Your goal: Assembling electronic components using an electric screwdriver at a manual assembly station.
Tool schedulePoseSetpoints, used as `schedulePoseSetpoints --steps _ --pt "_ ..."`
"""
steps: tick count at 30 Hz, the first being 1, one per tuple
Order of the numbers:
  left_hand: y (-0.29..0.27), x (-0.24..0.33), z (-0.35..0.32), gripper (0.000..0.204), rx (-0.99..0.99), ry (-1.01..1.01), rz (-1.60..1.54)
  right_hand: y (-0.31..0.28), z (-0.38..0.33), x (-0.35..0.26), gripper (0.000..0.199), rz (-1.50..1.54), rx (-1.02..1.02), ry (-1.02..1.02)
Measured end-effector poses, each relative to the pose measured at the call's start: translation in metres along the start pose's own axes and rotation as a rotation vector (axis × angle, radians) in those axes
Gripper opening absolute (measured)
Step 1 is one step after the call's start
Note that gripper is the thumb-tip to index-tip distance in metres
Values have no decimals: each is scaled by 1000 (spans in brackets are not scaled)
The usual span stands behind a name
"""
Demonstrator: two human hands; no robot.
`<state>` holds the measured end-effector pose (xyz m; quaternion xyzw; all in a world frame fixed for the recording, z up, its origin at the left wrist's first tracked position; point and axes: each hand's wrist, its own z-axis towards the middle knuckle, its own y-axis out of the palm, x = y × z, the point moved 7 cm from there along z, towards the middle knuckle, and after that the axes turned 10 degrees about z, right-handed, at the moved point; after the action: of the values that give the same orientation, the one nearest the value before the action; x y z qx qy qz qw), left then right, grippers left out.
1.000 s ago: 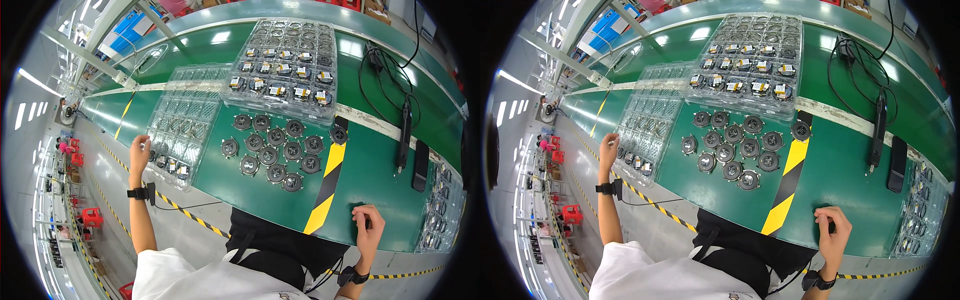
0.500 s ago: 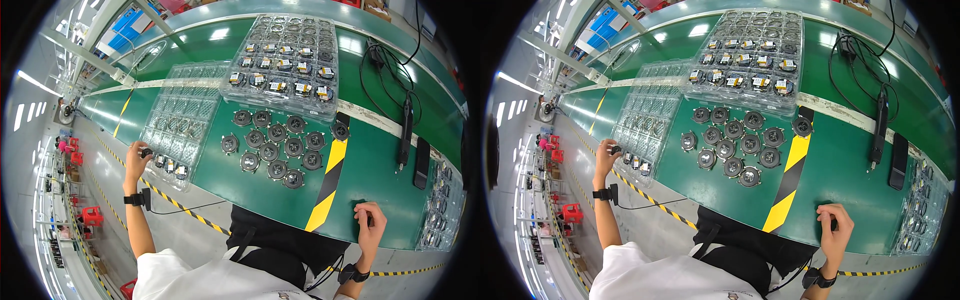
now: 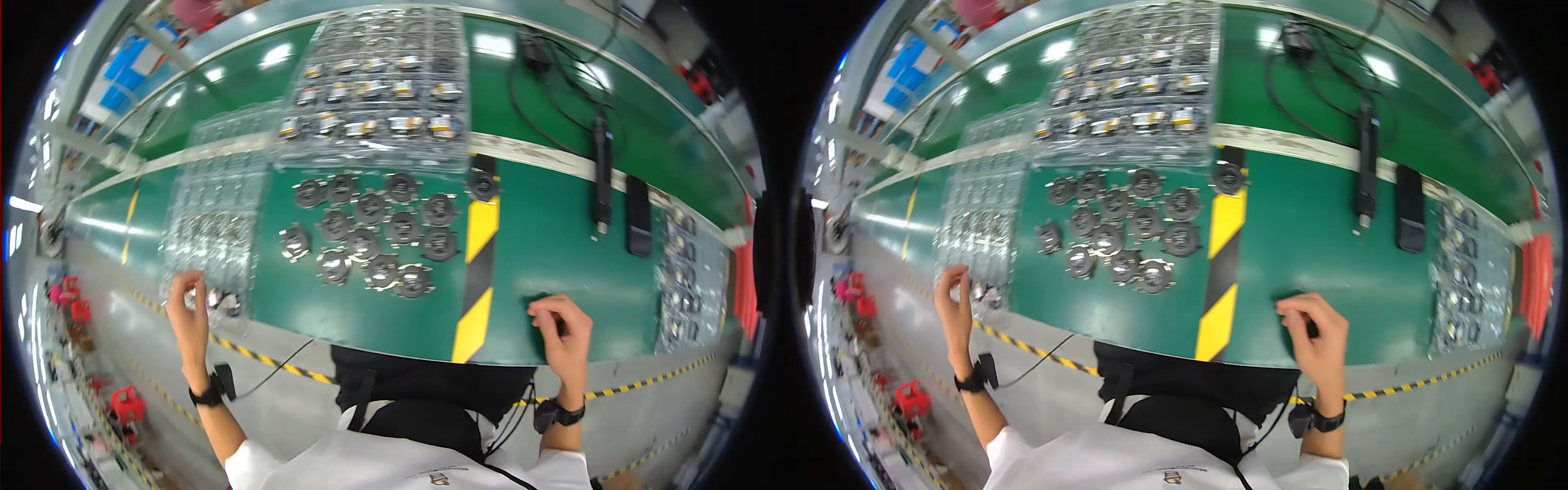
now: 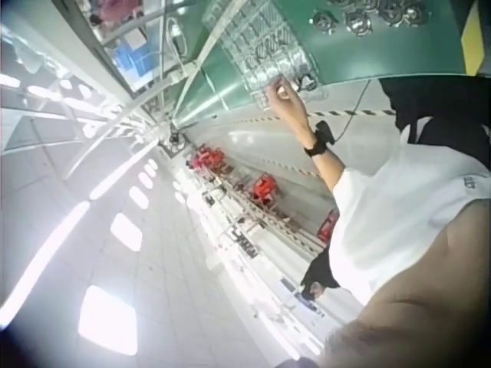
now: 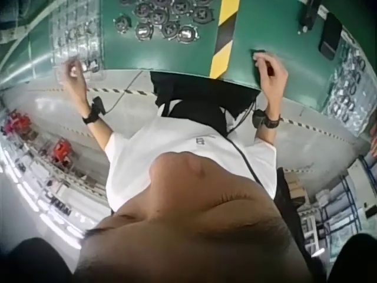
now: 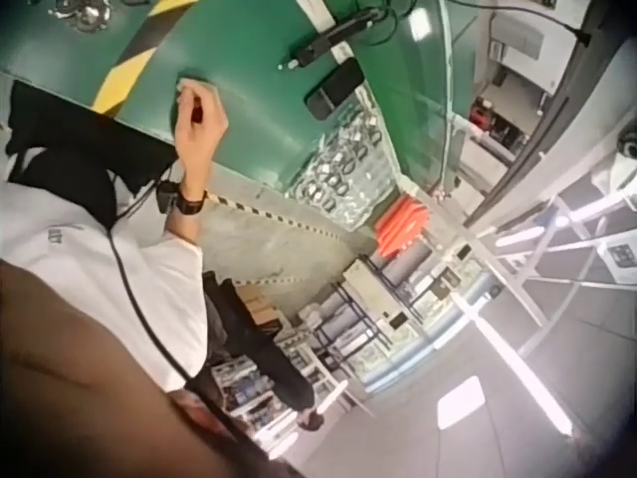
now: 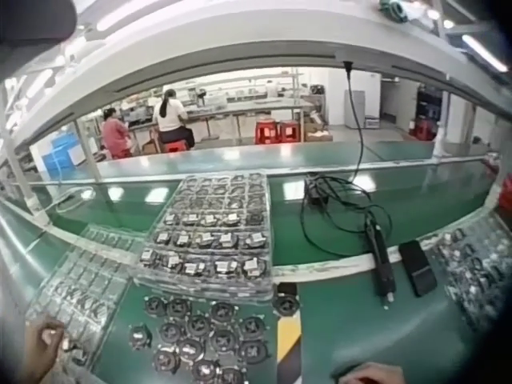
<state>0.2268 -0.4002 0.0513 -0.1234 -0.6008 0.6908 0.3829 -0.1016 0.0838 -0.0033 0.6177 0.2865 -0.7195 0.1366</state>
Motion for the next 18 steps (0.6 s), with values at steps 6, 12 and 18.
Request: schedulePoseSetpoints --steps 6,12,18 --pt "63 236 -35 44 -364 584 -316 -9 22 -29 14 -173 -77 -28" --pt "102 334 12 34 -530 643 -699 -101 120 -44 13 -582 324 -268" --pt "162 398 45 23 -544 700 -695 -129 177 24 48 -906 559 -39"
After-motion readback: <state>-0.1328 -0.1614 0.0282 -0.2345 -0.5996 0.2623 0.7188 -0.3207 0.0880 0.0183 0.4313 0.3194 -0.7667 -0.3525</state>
